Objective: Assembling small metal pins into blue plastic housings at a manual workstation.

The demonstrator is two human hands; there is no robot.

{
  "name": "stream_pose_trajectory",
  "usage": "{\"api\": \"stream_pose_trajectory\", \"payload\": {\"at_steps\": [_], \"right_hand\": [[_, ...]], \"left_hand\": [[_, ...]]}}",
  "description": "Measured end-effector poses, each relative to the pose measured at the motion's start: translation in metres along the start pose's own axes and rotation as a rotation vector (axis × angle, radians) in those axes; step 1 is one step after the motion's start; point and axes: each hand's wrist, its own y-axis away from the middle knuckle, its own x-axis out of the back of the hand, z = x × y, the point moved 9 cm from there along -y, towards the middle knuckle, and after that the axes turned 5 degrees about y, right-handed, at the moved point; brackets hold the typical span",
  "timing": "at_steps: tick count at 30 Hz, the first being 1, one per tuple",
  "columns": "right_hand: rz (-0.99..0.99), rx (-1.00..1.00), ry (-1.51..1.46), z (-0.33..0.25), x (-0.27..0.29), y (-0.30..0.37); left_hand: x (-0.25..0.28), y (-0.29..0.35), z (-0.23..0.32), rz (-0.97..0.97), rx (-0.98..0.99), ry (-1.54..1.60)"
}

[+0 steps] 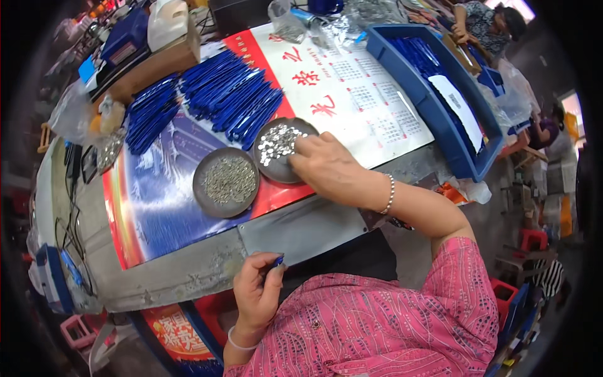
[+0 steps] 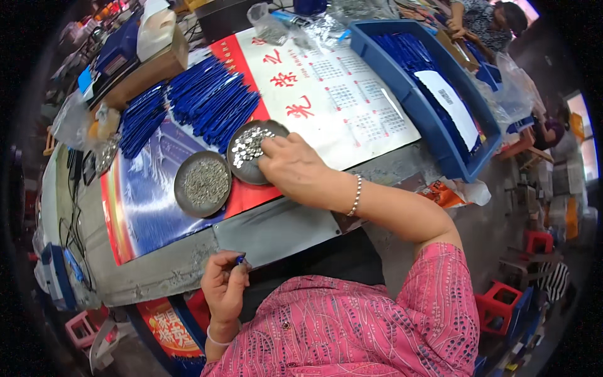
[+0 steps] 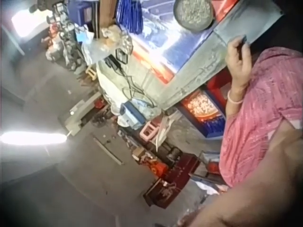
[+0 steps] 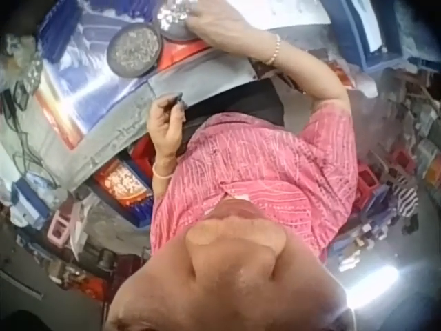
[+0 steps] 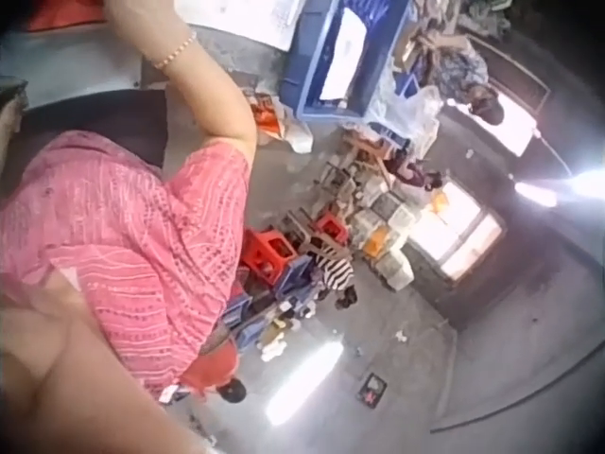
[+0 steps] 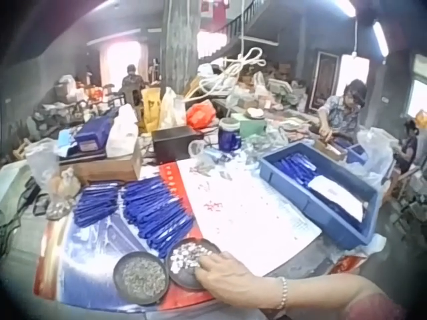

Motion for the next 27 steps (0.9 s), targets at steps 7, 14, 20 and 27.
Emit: {"api": "stream_pose_trajectory", "payload": {"at_steps": [7,14,20,27], "right_hand": [[-0.018,0.003,-0.085,-0.003,0.007,0.005],[-0.090,0.128,-0.124,-0.013,0.003,0.002],[-0.035,-0.028,-0.171,0.011,0.016,0.002],[-0.050,0.096,-0.255,-0.014,0.014,0.007]], "left_hand": [[-0.002,-0.005,0.002,0.000,-0.009,0.006],[-0.004,-0.002,0.004,0.028,0.029,0.056],[-0.002,-0.004,0.008,0.037,0.028,0.096],[-0.006,-0.007,-0.001,0.004,0.078,0.195]]}}
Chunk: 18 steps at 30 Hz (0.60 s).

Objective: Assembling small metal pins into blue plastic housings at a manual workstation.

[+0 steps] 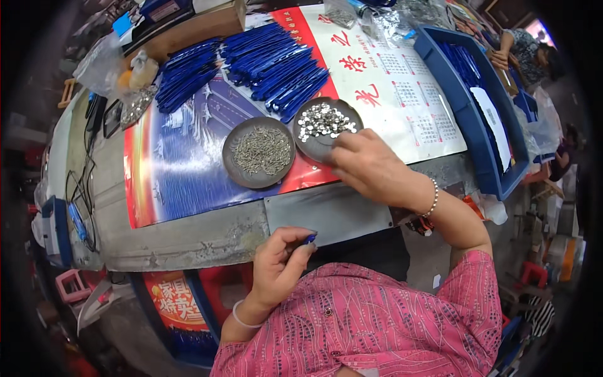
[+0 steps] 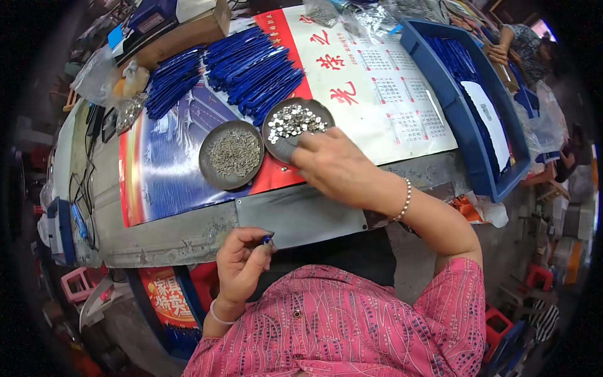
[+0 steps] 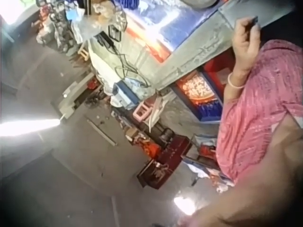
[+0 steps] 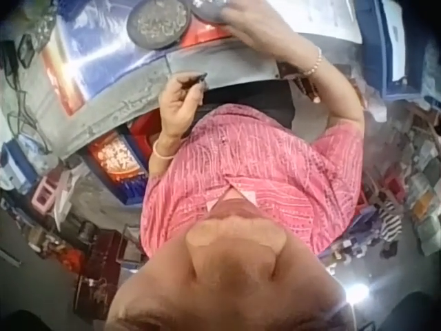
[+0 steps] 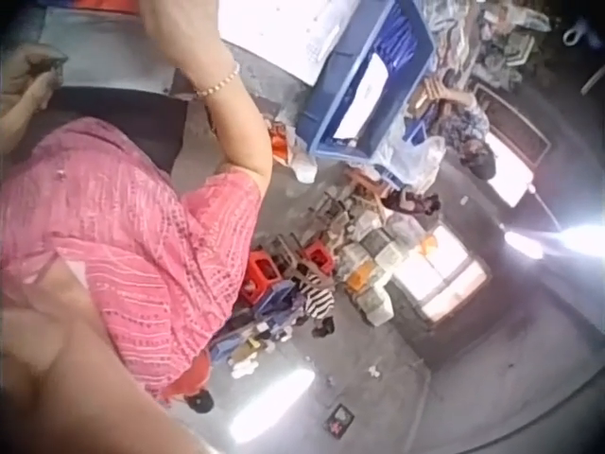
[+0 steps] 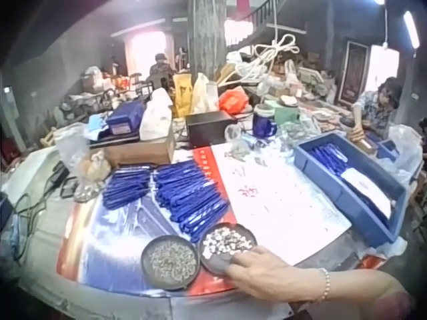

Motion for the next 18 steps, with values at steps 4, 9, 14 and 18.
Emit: {"api": "stream_pose_trajectory", "payload": {"at_steps": [4,9,14,18], "right_hand": [[0.036,0.095,0.128,-0.021,-0.011,-0.005],[-0.001,0.138,0.226,-0.025,-0.016,-0.009],[0.040,0.161,0.242,-0.029,-0.017,-0.001],[0.082,0.183,0.186,-0.025,-0.014,0.006]], "left_hand": [[0.000,0.001,0.002,-0.009,-0.011,-0.036],[0.004,0.003,0.001,0.002,-0.013,-0.039],[0.010,0.007,-0.002,0.052,-0.001,-0.015],[0.007,0.008,-0.003,0.029,0.006,0.001]]}}
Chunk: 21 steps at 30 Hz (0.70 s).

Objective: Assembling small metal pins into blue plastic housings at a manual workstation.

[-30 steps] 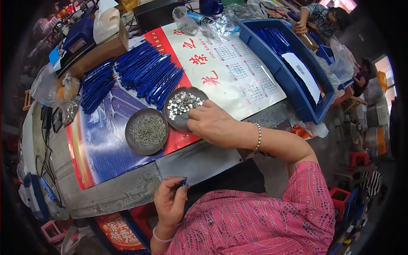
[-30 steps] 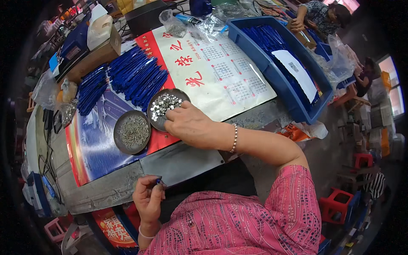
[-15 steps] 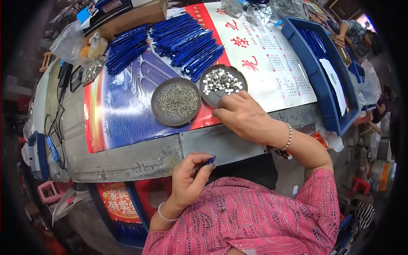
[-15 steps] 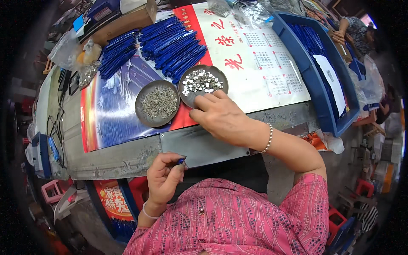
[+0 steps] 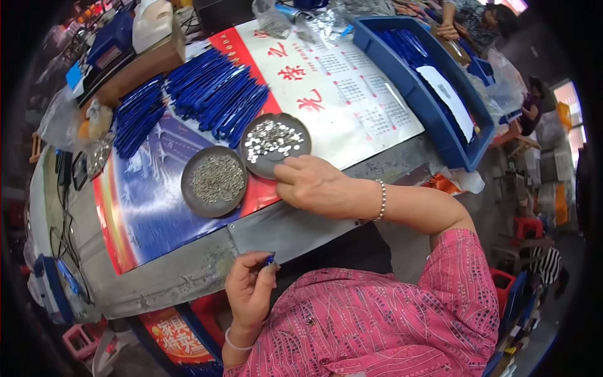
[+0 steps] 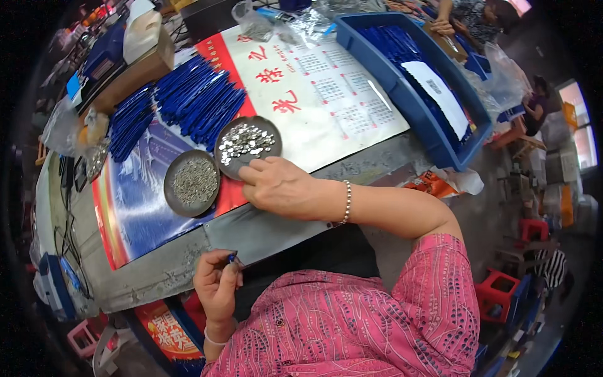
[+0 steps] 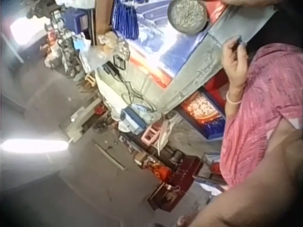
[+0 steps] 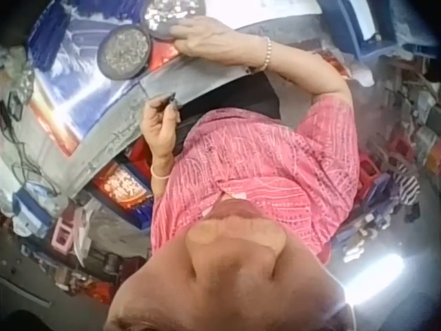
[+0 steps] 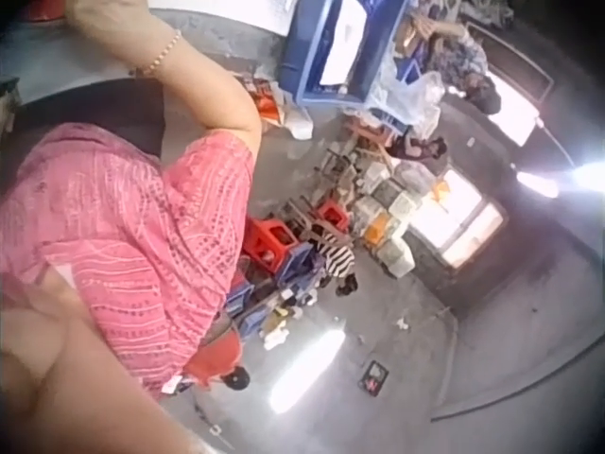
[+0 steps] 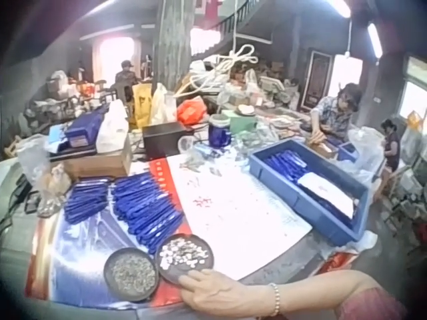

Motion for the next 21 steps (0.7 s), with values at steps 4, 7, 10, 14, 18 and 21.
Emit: {"api": "stream_pose_trajectory", "payload": {"at_steps": [4,7,10,14,18,21], "right_hand": [[-0.054,-0.002,-0.005,0.002,-0.001,0.000],[-0.146,-0.031,-0.004,0.006,-0.007,-0.002],[-0.186,-0.011,-0.005,0.007,-0.008,-0.004],[-0.173,-0.015,-0.122,0.013,-0.002,-0.006],[-0.115,-0.174,-0.267,0.034,0.004,-0.002],[0.013,-0.300,-0.371,0.057,0.015,-0.002]], "left_hand": [[-0.005,0.001,0.002,0.002,-0.004,-0.011],[-0.005,0.003,-0.001,0.006,0.013,-0.005],[-0.008,0.004,-0.001,0.003,0.007,-0.039],[-0.009,0.006,0.002,0.033,-0.012,-0.033],[-0.007,0.005,0.002,0.075,-0.012,-0.016],[-0.015,0.002,0.004,0.052,-0.035,-0.008]]}}
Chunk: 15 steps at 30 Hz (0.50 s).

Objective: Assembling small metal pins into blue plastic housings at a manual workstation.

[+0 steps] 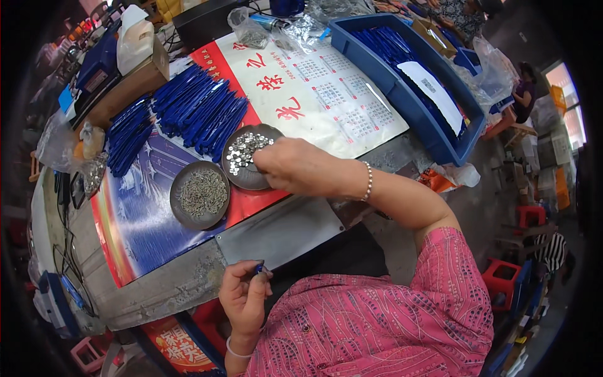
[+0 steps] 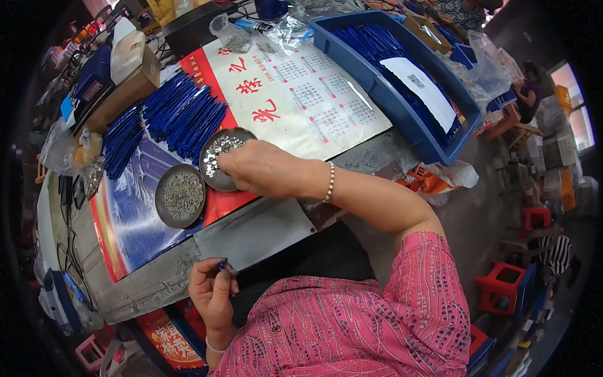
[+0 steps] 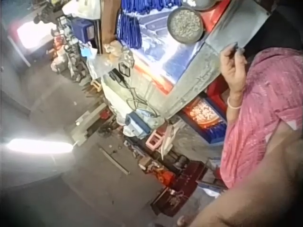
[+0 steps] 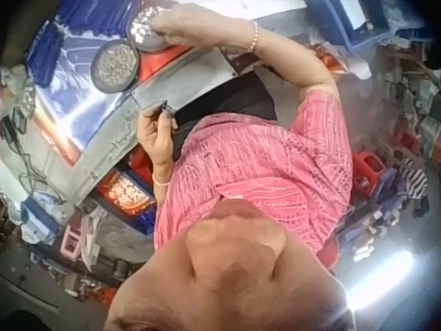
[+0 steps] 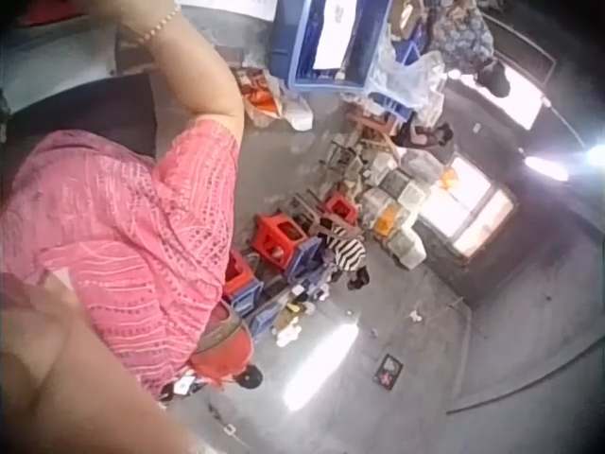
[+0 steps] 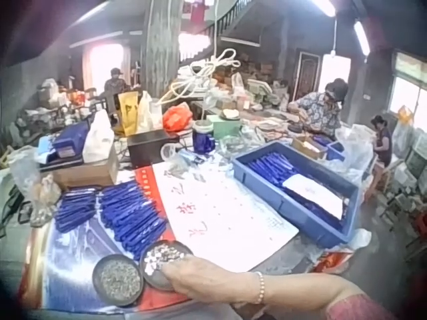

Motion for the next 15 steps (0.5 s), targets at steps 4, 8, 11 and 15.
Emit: {"api": "stream_pose_trajectory", "payload": {"at_steps": [4,8,11,15], "right_hand": [[0.154,-0.010,0.006,-0.003,0.016,0.000],[0.132,0.149,-0.112,-0.058,0.013,0.030],[0.136,0.158,-0.262,-0.078,0.010,0.049],[0.274,0.066,-0.366,-0.073,0.005,0.057]], "left_hand": [[-0.008,-0.004,0.000,-0.036,-0.021,0.045],[-0.008,-0.014,0.013,0.093,-0.179,0.111],[-0.008,-0.013,0.015,0.125,-0.253,0.194],[-0.011,-0.012,0.009,0.131,-0.224,0.274]]}}
